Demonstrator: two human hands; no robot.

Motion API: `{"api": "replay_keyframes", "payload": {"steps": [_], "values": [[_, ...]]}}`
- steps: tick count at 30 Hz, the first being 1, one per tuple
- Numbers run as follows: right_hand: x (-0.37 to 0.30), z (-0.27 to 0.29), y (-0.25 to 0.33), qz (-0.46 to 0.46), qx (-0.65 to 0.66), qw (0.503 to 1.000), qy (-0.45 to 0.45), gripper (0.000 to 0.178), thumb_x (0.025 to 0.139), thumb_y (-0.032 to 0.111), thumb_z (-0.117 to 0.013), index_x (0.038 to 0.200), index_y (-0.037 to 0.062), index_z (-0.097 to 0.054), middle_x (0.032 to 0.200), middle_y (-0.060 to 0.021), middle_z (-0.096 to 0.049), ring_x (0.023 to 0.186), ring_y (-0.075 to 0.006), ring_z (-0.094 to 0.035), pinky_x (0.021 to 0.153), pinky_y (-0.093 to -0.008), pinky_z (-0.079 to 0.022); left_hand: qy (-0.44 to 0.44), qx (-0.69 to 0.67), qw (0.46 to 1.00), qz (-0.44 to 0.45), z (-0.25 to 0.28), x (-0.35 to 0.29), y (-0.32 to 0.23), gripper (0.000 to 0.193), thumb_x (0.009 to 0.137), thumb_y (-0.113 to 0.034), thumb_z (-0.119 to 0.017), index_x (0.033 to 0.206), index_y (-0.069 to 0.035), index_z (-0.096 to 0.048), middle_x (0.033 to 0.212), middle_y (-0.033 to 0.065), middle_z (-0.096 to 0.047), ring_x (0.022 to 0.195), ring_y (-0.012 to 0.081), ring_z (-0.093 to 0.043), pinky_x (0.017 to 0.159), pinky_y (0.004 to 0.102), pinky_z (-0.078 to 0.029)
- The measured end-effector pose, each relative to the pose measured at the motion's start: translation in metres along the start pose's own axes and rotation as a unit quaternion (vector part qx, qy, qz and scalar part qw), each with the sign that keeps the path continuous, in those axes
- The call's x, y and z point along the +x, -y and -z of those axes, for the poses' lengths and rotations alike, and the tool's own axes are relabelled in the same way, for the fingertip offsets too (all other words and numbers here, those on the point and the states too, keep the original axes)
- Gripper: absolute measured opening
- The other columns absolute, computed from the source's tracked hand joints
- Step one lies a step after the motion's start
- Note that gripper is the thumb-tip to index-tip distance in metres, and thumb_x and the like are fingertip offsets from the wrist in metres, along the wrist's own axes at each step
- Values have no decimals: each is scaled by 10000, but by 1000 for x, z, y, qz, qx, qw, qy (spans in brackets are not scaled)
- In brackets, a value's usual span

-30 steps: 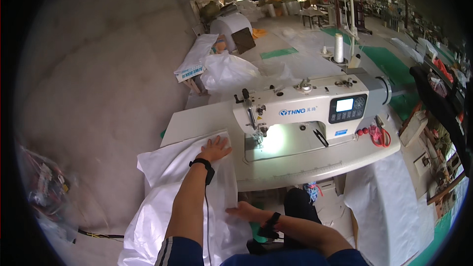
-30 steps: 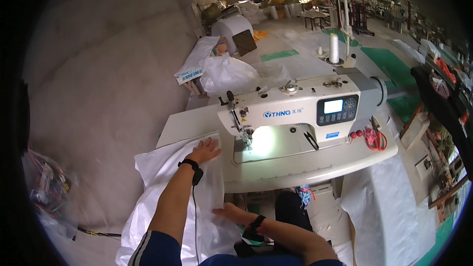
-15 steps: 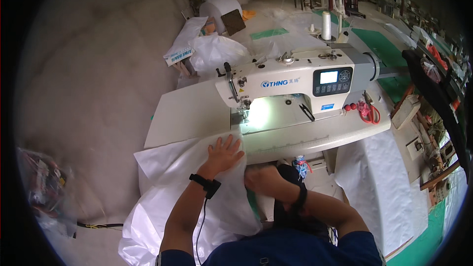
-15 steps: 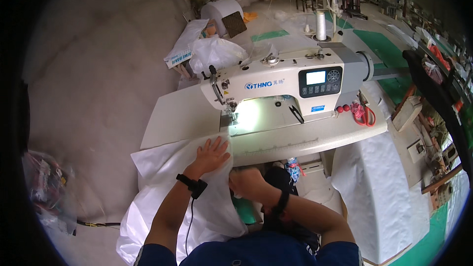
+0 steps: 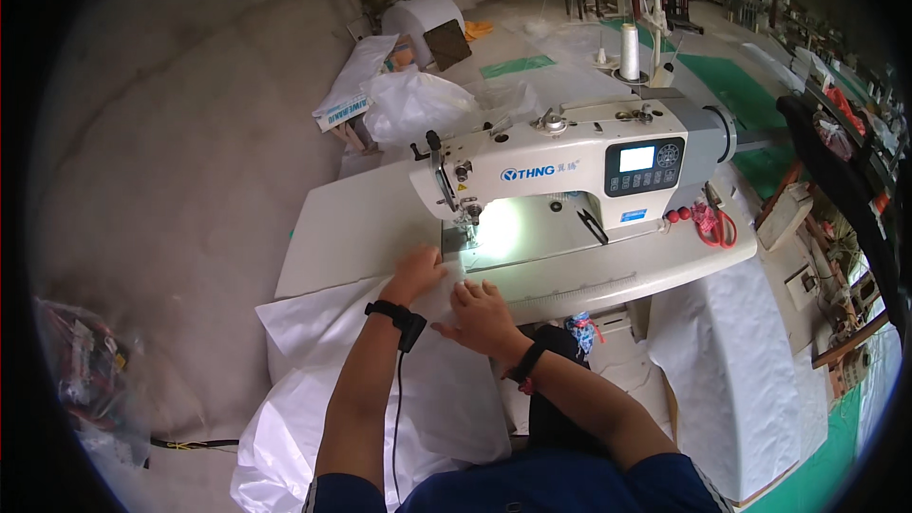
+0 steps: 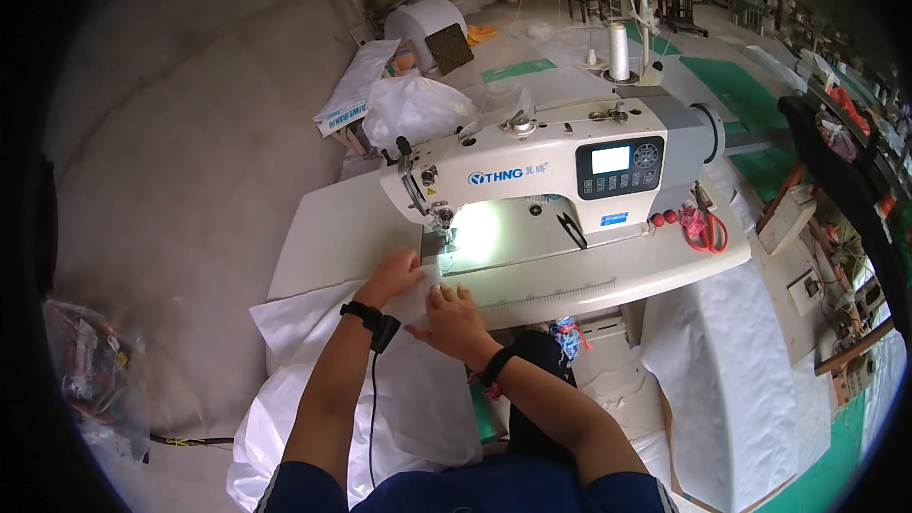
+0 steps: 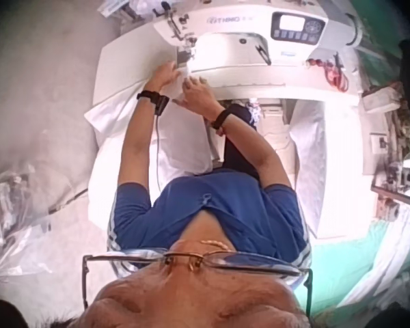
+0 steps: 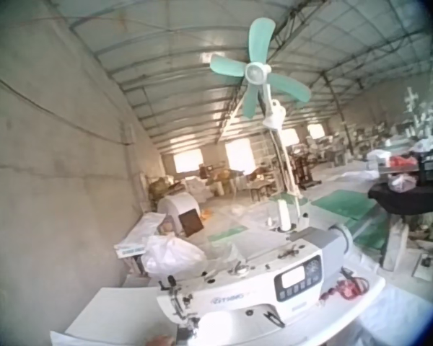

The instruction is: Sewing together large white plastic/polyethylene sheets using an industrial sewing machine.

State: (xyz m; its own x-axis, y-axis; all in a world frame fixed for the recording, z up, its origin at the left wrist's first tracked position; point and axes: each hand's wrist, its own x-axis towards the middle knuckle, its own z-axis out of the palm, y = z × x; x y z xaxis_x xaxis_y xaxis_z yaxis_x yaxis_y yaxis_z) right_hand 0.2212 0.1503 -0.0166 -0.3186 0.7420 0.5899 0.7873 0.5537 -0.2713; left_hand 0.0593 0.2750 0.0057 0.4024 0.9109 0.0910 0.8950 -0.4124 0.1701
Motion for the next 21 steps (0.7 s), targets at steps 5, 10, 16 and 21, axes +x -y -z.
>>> {"api": "replay_keyframes", "payload": {"steps": [5, 10, 16, 21], "values": [[4, -9, -9, -5, 44, 999, 18, 437, 827, 397, -609, 988, -9, -612, 1097, -121, -582, 1012, -301, -552, 895, -415, -395, 97, -75, 991, 59, -3, 13, 12, 243, 716, -274, -673, 864, -90, -615, 855, 100, -645, 851, 296, -612, 731, 428, -468], [12, -34, -32, -198, 182, 952, -146, 296, 825, 302, -662, 891, 14, -638, 1007, -104, -604, 926, -240, -575, 766, -338, -448, -7, -131, 991, -29, 19, -10, -21, 166, 793, -211, -614, 892, -84, -574, 830, 108, -633, 824, 306, -612, 726, 409, -458], [34, -7, -23, -295, 543, 786, 2, 185, 867, 192, -640, 815, 15, -625, 693, 27, -541, 641, -50, -463, 562, -230, -395, -56, -189, 979, -49, 66, -49, -43, 148, 825, -166, -600, 935, -73, -563, 857, 114, -633, 802, 303, -610, 723, 394, -460], [38, 14, 3, -262, 549, 790, -78, 160, 873, 129, -625, 760, 17, -607, 623, 45, -486, 596, -30, -400, 522, -217, -355, -145, -290, 941, -101, 73, -59, -49, 148, 847, -151, -607, 923, -27, -576, 850, 98, -609, 771, 234, -589, 668, 334, -465]]}}
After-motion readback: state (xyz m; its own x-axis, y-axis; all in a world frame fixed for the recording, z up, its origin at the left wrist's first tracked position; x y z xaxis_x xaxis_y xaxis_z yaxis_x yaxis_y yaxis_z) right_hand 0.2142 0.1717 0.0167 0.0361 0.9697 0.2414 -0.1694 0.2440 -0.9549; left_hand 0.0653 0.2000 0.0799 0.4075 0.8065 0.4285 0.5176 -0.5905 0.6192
